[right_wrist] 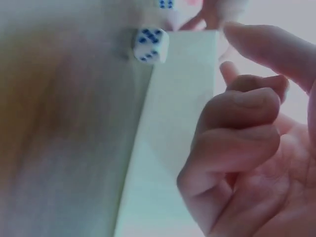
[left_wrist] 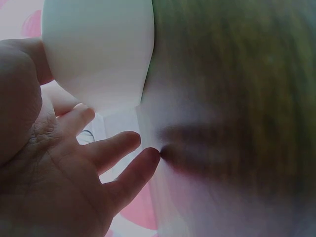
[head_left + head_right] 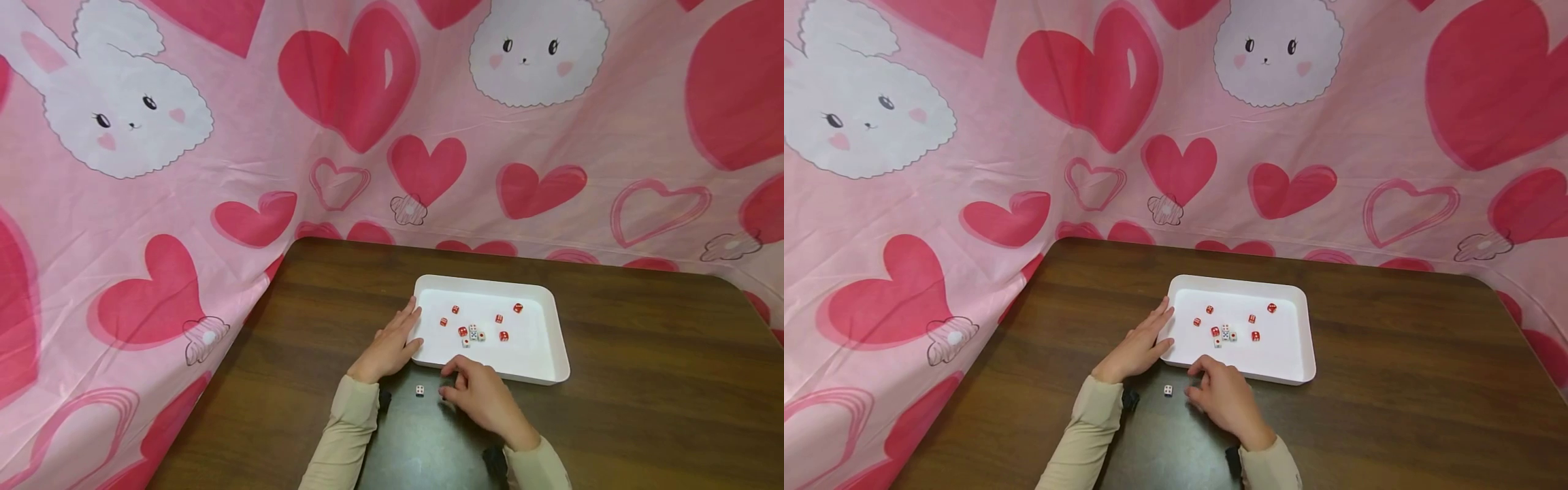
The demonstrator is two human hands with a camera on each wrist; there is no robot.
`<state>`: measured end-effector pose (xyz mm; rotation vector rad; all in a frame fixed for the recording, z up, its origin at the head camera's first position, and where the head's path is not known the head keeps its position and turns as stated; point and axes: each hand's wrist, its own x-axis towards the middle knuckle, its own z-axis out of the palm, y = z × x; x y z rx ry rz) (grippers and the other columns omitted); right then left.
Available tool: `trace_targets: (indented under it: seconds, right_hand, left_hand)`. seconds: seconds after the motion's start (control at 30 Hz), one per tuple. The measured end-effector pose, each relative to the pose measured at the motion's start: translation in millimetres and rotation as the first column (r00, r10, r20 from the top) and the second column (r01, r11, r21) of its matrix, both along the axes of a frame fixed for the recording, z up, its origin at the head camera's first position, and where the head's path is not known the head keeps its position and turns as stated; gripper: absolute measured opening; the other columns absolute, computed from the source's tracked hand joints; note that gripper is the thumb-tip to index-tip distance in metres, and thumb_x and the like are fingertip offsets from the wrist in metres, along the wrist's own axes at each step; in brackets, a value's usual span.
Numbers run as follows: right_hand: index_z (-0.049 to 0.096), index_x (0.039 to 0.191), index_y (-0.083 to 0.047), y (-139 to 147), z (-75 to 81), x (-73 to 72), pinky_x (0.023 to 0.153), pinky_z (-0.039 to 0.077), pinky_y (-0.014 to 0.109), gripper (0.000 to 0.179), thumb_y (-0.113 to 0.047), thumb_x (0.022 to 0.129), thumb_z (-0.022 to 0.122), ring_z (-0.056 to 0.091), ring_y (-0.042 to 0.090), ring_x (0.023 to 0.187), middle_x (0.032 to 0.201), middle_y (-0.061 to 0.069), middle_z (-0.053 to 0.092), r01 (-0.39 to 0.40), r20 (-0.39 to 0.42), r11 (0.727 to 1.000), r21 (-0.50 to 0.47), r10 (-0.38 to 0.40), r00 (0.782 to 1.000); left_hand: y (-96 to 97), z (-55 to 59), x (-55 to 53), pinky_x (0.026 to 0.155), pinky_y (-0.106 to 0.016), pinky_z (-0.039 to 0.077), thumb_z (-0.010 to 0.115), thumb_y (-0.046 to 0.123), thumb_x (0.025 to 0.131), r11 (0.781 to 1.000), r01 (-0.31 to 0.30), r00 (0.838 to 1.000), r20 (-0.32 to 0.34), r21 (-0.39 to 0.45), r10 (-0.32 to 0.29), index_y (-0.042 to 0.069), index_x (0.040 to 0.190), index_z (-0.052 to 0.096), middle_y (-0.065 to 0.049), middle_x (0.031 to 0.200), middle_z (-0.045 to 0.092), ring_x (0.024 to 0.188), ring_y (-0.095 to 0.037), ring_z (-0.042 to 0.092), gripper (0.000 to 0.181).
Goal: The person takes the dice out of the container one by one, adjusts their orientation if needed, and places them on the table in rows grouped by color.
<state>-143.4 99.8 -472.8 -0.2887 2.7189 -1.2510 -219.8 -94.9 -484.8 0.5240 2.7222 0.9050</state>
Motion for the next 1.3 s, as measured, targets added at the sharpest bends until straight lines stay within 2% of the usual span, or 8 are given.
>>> trace_targets:
  seconds: [0.17,0.3,0.43,0.77,1.03,1.3]
  right_hand:
    - [0.064,0.095,-0.010,10.9,5.1,-7.0,0.050,0.034,0.020,0.017,-0.013,0.081,0.075,0.039,0.002,0.049,0.057,-0.007,0.044,0.009,-0.048,0.998,-0.060,-0.012,0.999]
    - [0.065,0.096,-0.008,23.2,8.6,-12.5,0.055,0.036,0.021,0.019,-0.012,0.081,0.076,0.040,0.003,0.053,0.060,-0.005,0.045,0.062,-0.098,0.990,-0.127,-0.074,0.992]
    - [0.065,0.099,-0.006,37.2,10.5,-20.1,0.055,0.038,0.022,0.020,-0.012,0.082,0.076,0.042,0.005,0.054,0.061,-0.002,0.048,0.114,-0.116,0.982,-0.151,-0.132,0.984]
    - [0.065,0.104,-0.004,60.5,7.0,-37.7,0.050,0.035,0.022,0.021,-0.013,0.086,0.072,0.041,0.008,0.053,0.062,0.001,0.048,0.177,-0.066,0.977,-0.116,-0.185,0.980]
    - [0.065,0.106,-0.004,63.8,-1.8,-49.7,0.052,0.036,0.023,0.021,-0.014,0.087,0.069,0.044,0.012,0.057,0.064,0.003,0.051,0.198,0.000,0.978,-0.064,-0.198,0.980]
    - [0.061,0.111,-0.004,62.1,-6.7,-58.8,0.048,0.035,0.026,0.026,-0.018,0.090,0.066,0.047,0.017,0.056,0.065,0.004,0.054,0.188,0.096,0.982,0.009,-0.188,0.977]
  left_hand:
    - [0.0,0.3,0.6,0.113,-0.063,0.022,0.055,0.029,0.098,1.000,-0.008,1.000,0.017,-0.009,0.008,0.016,0.154,0.025,0.006,0.164,0.006,0.149,-0.030,0.018,0.065]
    - [0.1,0.9,1.2,0.114,-0.062,0.021,0.056,0.029,0.098,1.000,-0.014,0.999,0.029,-0.007,0.014,0.018,0.154,0.024,0.007,0.164,0.005,0.150,-0.029,0.017,0.066]
    - [0.0,0.4,1.1,0.113,-0.063,0.021,0.055,0.028,0.098,1.000,-0.014,1.000,0.024,0.004,0.014,0.017,0.154,0.024,0.007,0.164,0.005,0.150,-0.029,0.017,0.066]
    - [-0.2,-0.3,0.3,0.113,-0.063,0.020,0.056,0.029,0.098,1.000,-0.022,0.999,0.029,0.006,0.022,0.019,0.154,0.024,0.008,0.164,0.006,0.150,-0.029,0.017,0.066]
    - [-0.4,-1.5,0.0,0.113,-0.064,0.019,0.056,0.029,0.097,1.000,-0.021,0.999,0.032,0.015,0.021,0.019,0.154,0.024,0.008,0.164,0.006,0.150,-0.028,0.017,0.066]
    - [0.1,-0.9,0.0,0.113,-0.064,0.020,0.057,0.028,0.097,1.000,-0.023,0.999,0.033,0.021,0.022,0.018,0.154,0.024,0.007,0.164,0.006,0.150,-0.029,0.018,0.066]
